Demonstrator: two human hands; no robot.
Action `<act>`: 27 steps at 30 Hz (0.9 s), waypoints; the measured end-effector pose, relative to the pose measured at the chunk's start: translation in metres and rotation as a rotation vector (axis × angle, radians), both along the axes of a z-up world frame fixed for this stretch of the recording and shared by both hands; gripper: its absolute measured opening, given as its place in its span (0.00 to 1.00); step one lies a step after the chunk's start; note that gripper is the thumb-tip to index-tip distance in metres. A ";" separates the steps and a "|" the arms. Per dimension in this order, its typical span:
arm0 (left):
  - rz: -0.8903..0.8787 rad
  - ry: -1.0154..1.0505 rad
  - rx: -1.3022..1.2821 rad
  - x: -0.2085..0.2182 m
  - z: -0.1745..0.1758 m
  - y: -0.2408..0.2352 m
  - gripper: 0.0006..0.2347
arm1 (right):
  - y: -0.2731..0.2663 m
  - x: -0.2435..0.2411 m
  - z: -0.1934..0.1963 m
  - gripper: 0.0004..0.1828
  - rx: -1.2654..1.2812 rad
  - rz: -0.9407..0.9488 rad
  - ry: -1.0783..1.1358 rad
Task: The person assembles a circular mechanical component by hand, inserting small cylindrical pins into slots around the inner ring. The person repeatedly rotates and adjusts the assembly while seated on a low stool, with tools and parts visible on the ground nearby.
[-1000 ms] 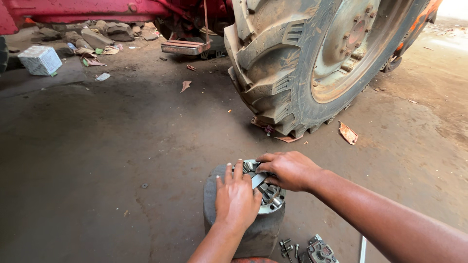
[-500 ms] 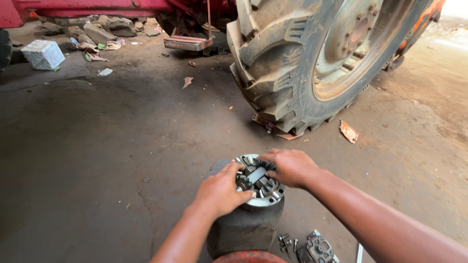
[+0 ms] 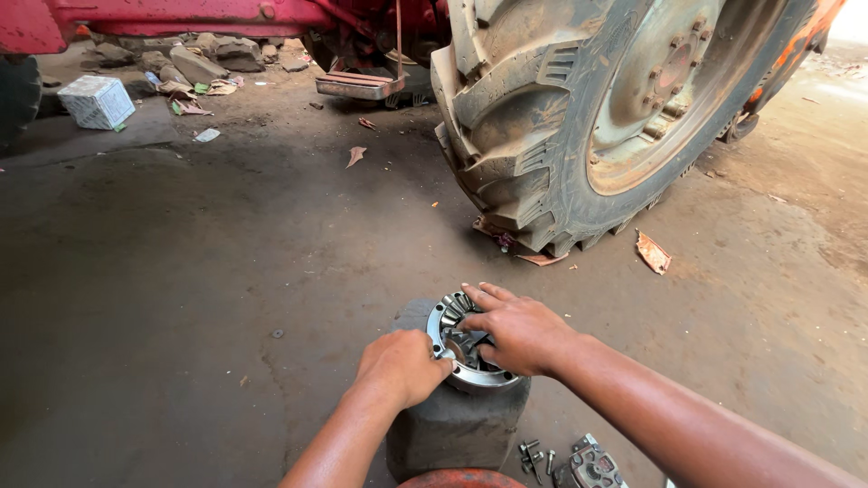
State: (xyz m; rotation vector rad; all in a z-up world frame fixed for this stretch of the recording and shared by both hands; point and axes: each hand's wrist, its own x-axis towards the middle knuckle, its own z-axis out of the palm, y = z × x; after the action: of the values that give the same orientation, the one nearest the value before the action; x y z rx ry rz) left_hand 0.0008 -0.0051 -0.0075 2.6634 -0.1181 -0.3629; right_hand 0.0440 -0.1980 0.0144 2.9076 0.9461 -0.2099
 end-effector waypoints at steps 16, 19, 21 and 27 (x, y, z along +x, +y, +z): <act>0.029 -0.034 -0.054 0.004 -0.008 -0.002 0.19 | -0.007 0.004 -0.008 0.26 0.142 0.025 0.063; 0.019 -0.075 -0.012 0.012 -0.002 -0.002 0.20 | -0.011 0.005 0.001 0.25 0.261 0.123 -0.096; 0.043 -0.125 -0.036 0.012 -0.004 -0.002 0.19 | -0.030 -0.004 -0.006 0.26 0.362 0.088 -0.184; 0.121 -0.359 -0.133 0.019 -0.023 -0.011 0.23 | -0.161 -0.022 -0.073 0.33 0.480 -0.338 -0.362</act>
State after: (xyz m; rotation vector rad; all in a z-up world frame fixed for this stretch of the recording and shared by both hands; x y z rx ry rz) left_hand 0.0194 -0.0165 -0.0309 2.5615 -0.0870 0.1595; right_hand 0.0220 -0.3586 -0.0586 3.3424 0.4936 0.5883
